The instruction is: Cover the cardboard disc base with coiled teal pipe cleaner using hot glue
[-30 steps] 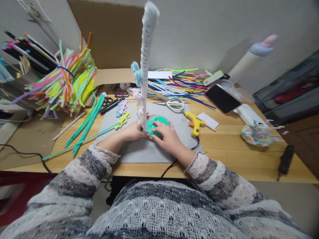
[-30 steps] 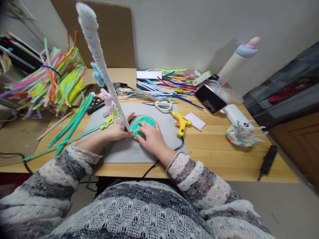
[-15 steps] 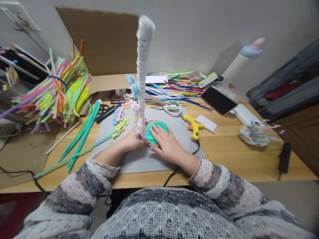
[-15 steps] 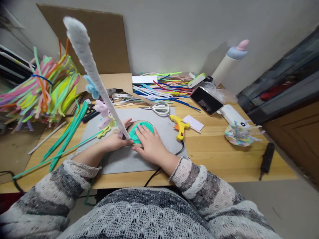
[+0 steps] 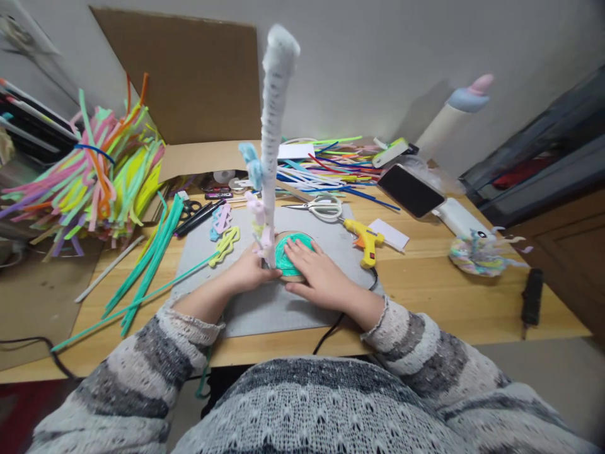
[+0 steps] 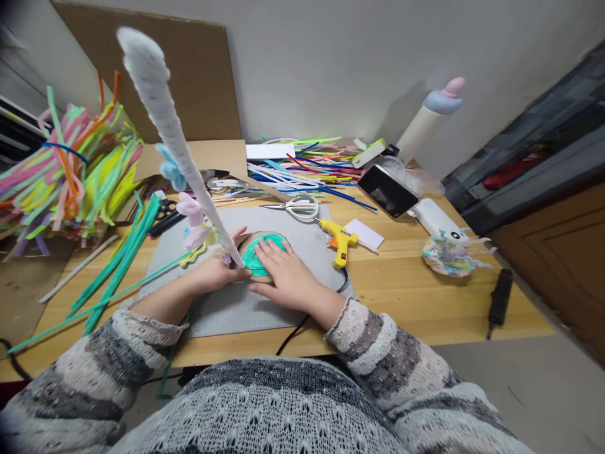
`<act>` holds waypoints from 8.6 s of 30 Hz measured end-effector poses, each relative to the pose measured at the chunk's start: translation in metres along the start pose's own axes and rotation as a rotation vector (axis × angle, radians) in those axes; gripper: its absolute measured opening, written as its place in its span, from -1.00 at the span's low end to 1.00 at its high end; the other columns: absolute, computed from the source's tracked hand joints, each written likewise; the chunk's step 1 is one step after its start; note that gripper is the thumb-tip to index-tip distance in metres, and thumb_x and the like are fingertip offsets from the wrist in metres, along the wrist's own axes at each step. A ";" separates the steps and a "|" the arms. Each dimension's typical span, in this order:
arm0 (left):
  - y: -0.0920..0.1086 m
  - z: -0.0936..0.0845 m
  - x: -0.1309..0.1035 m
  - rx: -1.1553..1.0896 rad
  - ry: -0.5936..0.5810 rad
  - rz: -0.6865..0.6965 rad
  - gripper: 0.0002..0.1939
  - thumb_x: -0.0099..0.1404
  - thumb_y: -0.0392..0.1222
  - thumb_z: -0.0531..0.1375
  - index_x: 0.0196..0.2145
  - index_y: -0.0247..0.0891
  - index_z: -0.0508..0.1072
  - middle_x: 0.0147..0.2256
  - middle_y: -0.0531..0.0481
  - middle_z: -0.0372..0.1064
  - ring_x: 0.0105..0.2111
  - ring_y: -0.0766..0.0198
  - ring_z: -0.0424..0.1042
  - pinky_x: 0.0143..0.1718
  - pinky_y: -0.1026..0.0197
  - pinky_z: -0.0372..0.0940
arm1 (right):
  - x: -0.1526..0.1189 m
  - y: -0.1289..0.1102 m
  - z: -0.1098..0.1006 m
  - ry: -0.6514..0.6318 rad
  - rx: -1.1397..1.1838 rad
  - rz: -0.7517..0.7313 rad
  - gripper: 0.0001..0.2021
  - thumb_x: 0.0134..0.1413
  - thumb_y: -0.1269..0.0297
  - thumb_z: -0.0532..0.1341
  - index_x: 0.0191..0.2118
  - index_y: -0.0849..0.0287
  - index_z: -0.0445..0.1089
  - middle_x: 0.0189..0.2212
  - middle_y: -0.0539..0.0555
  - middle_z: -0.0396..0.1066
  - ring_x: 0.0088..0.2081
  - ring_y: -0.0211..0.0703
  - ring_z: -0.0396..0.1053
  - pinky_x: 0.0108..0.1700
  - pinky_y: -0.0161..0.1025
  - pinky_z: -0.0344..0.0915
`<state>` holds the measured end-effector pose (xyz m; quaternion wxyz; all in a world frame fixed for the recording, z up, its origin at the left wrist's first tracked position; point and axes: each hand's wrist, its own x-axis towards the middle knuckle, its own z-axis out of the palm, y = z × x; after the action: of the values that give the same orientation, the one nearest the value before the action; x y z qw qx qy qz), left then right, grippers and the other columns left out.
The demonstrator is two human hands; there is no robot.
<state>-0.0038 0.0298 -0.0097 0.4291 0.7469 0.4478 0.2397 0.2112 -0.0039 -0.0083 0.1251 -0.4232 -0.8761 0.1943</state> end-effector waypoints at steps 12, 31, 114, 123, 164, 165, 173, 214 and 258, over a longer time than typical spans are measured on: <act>-0.001 0.001 0.002 -0.047 -0.018 0.015 -0.15 0.06 -0.18 0.33 0.28 -0.26 0.15 0.28 -0.24 0.10 0.29 -0.06 0.08 0.33 -0.08 -0.06 | 0.010 -0.007 -0.001 0.007 -0.103 -0.003 -0.37 0.31 -0.08 -0.04 0.37 0.12 -0.02 0.37 0.15 -0.07 0.39 0.06 -0.11 0.36 0.30 -0.37; 0.004 0.000 0.005 -0.004 -0.019 0.014 -0.19 0.03 -0.16 0.32 0.23 -0.32 0.20 0.24 -0.27 0.15 0.28 -0.08 0.09 0.32 -0.07 -0.03 | -0.009 0.021 -0.027 -0.069 -0.102 0.047 -0.45 0.31 -0.04 0.00 0.33 -0.01 0.08 0.33 0.08 0.04 0.35 0.03 0.03 0.37 0.27 -0.31; 0.011 -0.001 -0.005 -0.002 0.029 0.027 -0.20 0.07 -0.13 0.31 0.23 -0.32 0.17 0.23 -0.24 0.17 0.25 -0.05 0.14 0.29 -0.04 0.04 | -0.005 0.029 -0.015 -0.016 0.106 0.198 0.19 -0.15 0.05 0.43 0.43 0.08 -0.38 0.40 0.34 -0.24 0.41 0.22 -0.29 0.32 0.36 -0.40; 0.008 0.002 -0.008 0.391 0.158 -0.005 -0.36 0.02 -0.07 0.38 0.03 -0.28 0.34 0.03 -0.20 0.27 0.13 -0.14 0.21 0.23 -0.19 0.06 | 0.000 0.036 -0.023 0.259 0.049 0.273 -0.03 0.01 0.28 0.34 0.42 0.04 -0.26 0.20 0.25 0.31 0.23 0.12 0.24 0.32 0.34 -0.30; 0.003 -0.005 -0.012 0.421 0.230 -0.041 -0.26 0.10 -0.24 0.15 0.25 -0.34 0.13 0.05 -0.23 0.15 0.13 -0.05 0.20 0.23 -0.10 0.09 | -0.011 0.025 -0.032 0.455 0.050 0.284 -0.72 0.13 0.39 0.12 -0.07 0.18 0.48 -0.04 0.20 0.51 0.02 0.01 0.43 0.08 -0.06 0.30; 0.003 -0.004 -0.012 0.439 0.261 -0.005 -0.31 0.11 -0.24 0.16 0.22 -0.34 0.18 0.05 -0.23 0.15 0.13 -0.05 0.19 0.23 -0.09 0.09 | -0.019 0.024 -0.041 0.532 0.010 0.357 -0.77 0.16 0.32 0.12 -0.16 0.18 0.50 -0.14 0.19 0.54 -0.08 0.00 0.46 -0.02 -0.09 0.33; 0.014 -0.001 -0.010 0.412 0.220 0.239 -0.91 0.25 -0.20 0.18 -0.29 -0.23 0.45 -0.15 -0.08 0.34 -0.07 0.11 0.35 0.03 0.03 0.22 | -0.062 0.044 -0.074 0.269 -0.150 1.095 -0.61 0.11 -0.11 0.09 -0.49 0.11 0.33 -0.45 0.15 0.45 -0.35 0.00 0.40 -0.46 -0.23 0.04; 0.028 0.020 -0.023 0.329 -0.067 0.156 -0.83 0.29 -0.20 0.10 -0.34 -0.23 0.49 -0.44 0.02 0.43 -0.43 0.26 0.34 -0.35 0.20 0.16 | -0.054 0.029 -0.026 0.505 1.378 0.696 -0.67 -0.15 -0.01 0.33 -0.42 0.14 0.32 -0.58 -0.07 0.31 -0.60 -0.32 0.27 -0.59 -0.36 0.21; 0.027 0.025 -0.027 0.434 -0.083 0.030 -0.89 0.22 -0.13 0.18 -0.37 -0.19 0.45 -0.50 0.07 0.39 -0.53 0.29 0.31 -0.49 0.24 0.08 | -0.067 -0.012 -0.009 0.288 0.431 0.539 -0.71 0.11 0.00 0.17 -0.19 0.00 0.53 -0.31 0.04 0.56 -0.27 -0.04 0.46 -0.22 -0.13 0.35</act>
<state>0.0142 -0.0106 0.0013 0.2727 0.8376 0.4597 0.1130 0.2475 -0.0613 0.0017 0.2776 -0.6256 -0.6457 0.3387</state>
